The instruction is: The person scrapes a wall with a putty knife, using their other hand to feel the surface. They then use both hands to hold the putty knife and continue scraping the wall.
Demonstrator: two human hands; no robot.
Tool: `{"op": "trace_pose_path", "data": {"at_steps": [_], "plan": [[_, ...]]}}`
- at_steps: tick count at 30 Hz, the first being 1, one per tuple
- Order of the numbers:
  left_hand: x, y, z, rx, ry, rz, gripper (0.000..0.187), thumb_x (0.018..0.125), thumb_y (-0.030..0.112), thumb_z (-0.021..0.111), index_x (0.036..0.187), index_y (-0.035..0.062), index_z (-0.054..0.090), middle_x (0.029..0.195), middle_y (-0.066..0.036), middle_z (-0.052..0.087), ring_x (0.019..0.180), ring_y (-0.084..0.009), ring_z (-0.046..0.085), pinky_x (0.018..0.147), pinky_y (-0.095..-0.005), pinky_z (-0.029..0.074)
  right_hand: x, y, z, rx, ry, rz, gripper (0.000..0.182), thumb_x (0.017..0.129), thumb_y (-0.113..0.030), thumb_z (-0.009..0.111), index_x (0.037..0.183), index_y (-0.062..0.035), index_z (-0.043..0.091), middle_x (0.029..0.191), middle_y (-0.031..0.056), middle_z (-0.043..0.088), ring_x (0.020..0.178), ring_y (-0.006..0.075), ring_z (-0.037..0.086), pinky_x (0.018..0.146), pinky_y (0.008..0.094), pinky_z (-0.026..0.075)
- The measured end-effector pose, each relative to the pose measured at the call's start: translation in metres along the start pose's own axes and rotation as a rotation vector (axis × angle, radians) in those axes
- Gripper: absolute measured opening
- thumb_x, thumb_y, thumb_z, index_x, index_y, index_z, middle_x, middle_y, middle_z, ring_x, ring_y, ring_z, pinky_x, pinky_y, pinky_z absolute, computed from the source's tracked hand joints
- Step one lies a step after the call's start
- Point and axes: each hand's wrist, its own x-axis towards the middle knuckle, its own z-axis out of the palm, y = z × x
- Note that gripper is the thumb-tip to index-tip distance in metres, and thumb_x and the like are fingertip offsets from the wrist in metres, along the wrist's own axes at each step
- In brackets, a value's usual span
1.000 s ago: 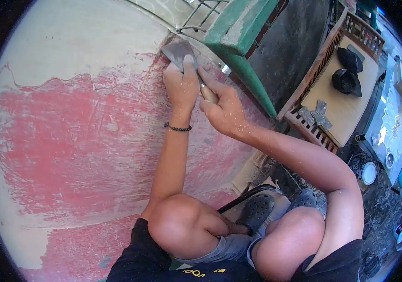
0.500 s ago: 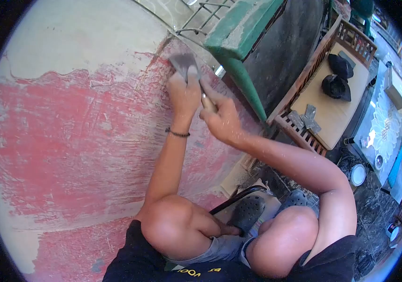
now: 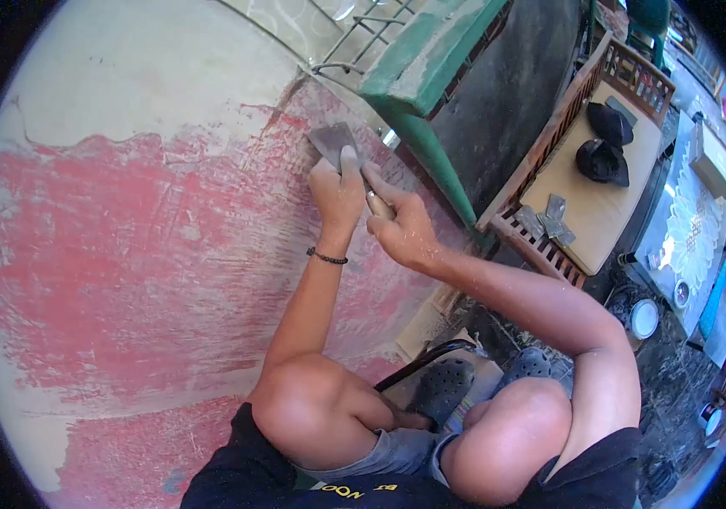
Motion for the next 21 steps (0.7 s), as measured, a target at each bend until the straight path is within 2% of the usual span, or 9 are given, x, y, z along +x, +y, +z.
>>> {"op": "trace_pose_path", "data": {"at_steps": [1,4,8,10,11,14,16,19,21], "plan": [[-0.002,-0.001,0.000,-0.052,-0.007,-0.039,0.042,0.100,0.027,0.057,0.075,-0.0064,0.066,0.066,-0.026,0.065,0.066,-0.0440,0.069,0.063,-0.0513,0.050,0.002,-0.003,-0.003,0.022,-0.018,0.048,0.081,0.074,-0.003,0.060,0.153,0.0006,0.046,0.138,0.0224,0.064,0.117,0.0170,0.059,0.099,0.0308,0.047],[0.023,0.012,0.000,0.070,-0.060,0.081,0.042,0.100,0.026,0.056,0.077,-0.0065,0.066,0.066,-0.026,0.064,0.066,-0.0445,0.068,0.063,-0.0514,0.049,0.014,-0.018,-0.010,0.076,-0.041,0.103,0.081,0.074,-0.003,0.059,0.153,0.0014,0.045,0.152,0.0265,0.054,0.135,0.0197,0.054,0.107,0.0314,0.044],[0.020,0.015,0.008,0.054,0.018,0.119,0.042,0.101,0.026,0.056,0.076,-0.0064,0.066,0.066,-0.025,0.065,0.066,-0.0446,0.068,0.062,-0.0507,0.050,0.018,-0.010,-0.014,0.014,0.020,-0.108,0.078,0.075,-0.004,0.059,0.152,0.0029,0.046,0.150,0.0270,0.055,0.140,0.0249,0.051,0.111,0.0319,0.040],[-0.002,0.008,0.009,-0.070,0.007,-0.016,0.043,0.101,0.027,0.056,0.077,-0.0067,0.067,0.067,-0.027,0.065,0.067,-0.0464,0.068,0.062,-0.0519,0.050,0.008,0.007,-0.011,-0.042,0.018,-0.214,0.077,0.077,-0.004,0.059,0.152,0.0032,0.046,0.151,0.0273,0.054,0.143,0.0267,0.049,0.113,0.0324,0.039],[-0.011,0.003,0.009,-0.125,-0.006,-0.086,0.043,0.101,0.028,0.056,0.078,-0.0068,0.067,0.067,-0.027,0.065,0.067,-0.0472,0.067,0.063,-0.0525,0.050,0.001,0.013,-0.008,-0.022,0.008,-0.135,0.075,0.078,-0.003,0.059,0.152,0.0018,0.047,0.140,0.0243,0.063,0.132,0.0221,0.058,0.108,0.0317,0.043],[-0.006,-0.006,0.009,0.141,0.013,0.010,0.041,0.102,0.027,0.055,0.081,-0.0059,0.068,0.068,-0.023,0.068,0.066,-0.0419,0.070,0.063,-0.0493,0.052,0.004,0.017,-0.006,0.084,-0.013,0.043,0.075,0.079,-0.002,0.058,0.153,-0.0013,0.048,0.123,0.0190,0.070,0.109,0.0157,0.064,0.096,0.0300,0.048],[0.004,-0.004,0.009,0.111,0.001,0.027,0.039,0.103,0.025,0.055,0.083,-0.0063,0.068,0.065,-0.021,0.068,0.064,-0.0372,0.072,0.062,-0.0476,0.053,0.010,0.006,-0.004,0.103,0.002,0.067,0.080,0.076,-0.003,0.060,0.155,-0.0047,0.047,0.111,0.0137,0.069,0.090,0.0117,0.058,0.083,0.0282,0.049],[0.005,0.016,0.013,-0.074,0.013,-0.015,0.039,0.102,0.025,0.057,0.082,-0.0069,0.067,0.065,-0.021,0.068,0.064,-0.0378,0.072,0.062,-0.0479,0.052,0.016,0.010,-0.012,0.048,-0.021,0.080,0.085,0.071,-0.006,0.061,0.155,-0.0064,0.047,0.112,0.0158,0.070,0.090,0.0127,0.060,0.084,0.0290,0.050],[-0.011,-0.008,0.017,0.008,0.035,-0.008,0.039,0.103,0.024,0.056,0.081,-0.0060,0.068,0.067,-0.018,0.071,0.064,-0.0348,0.073,0.062,-0.0451,0.054,0.010,0.034,-0.011,-0.016,0.027,-0.143,0.085,0.071,-0.006,0.061,0.155,-0.0065,0.048,0.117,0.0195,0.070,0.095,0.0147,0.062,0.088,0.0304,0.050]]}}
